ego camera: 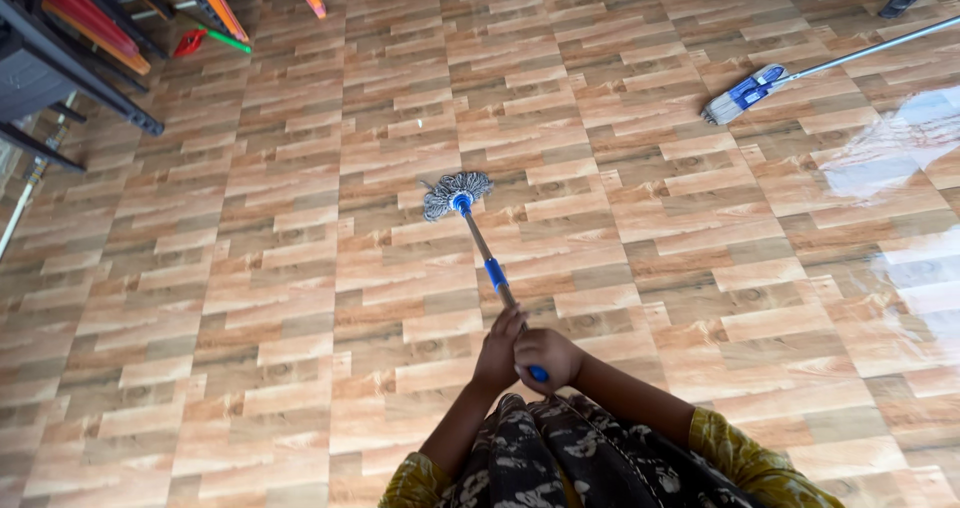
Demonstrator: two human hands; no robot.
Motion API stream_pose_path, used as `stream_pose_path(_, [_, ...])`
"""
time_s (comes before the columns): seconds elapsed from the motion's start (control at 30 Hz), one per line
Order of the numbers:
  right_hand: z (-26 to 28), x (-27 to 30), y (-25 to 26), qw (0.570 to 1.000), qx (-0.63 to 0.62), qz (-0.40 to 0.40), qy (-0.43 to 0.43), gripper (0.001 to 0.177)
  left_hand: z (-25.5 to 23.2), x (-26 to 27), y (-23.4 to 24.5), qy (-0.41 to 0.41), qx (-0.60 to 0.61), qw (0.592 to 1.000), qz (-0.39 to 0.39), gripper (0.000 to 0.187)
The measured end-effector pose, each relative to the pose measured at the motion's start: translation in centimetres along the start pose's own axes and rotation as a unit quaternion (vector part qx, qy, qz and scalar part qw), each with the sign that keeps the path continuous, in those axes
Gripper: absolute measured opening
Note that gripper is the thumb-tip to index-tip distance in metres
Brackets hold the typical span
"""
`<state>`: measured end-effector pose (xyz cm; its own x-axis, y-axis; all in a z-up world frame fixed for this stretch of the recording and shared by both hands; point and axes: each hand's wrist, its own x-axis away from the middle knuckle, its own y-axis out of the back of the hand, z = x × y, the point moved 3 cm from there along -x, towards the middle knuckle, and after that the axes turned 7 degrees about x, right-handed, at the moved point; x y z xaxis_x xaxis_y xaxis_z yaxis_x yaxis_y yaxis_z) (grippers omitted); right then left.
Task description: The person mops a tiled floor using a mop with a blue handle, moving across a room with furniture and then onto an outdoor porch area.
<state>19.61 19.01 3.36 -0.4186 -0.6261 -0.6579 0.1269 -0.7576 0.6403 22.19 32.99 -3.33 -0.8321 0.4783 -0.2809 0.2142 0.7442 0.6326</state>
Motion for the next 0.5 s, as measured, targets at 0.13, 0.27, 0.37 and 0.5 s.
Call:
stream_pose_path(0.13, [5.6,0.2,5.4,0.997,0.015,-0.052,-0.047,0.018,-8.6,0.3,0.5,-0.094,0.043,0.992,-0.073,0.057])
stream_pose_path(0.27, [12.0,0.6,10.8,0.994,0.005,-0.088,-0.070,0.018,-16.7,0.9,0.2,-0.111,0.125,0.982,-0.092,0.050])
stream_pose_path(0.37, [16.5,1.3,14.7,0.994,-0.008,-0.089,-0.063,0.014,-21.0,1.4,-0.8,-0.176,0.113,0.974,-0.086,0.040])
stream_pose_path(0.5, [20.7,2.3,17.5,0.990,-0.089,-0.101,0.039,0.017,-23.0,2.3,-4.5,-0.214,0.147,0.964,-0.053,0.014])
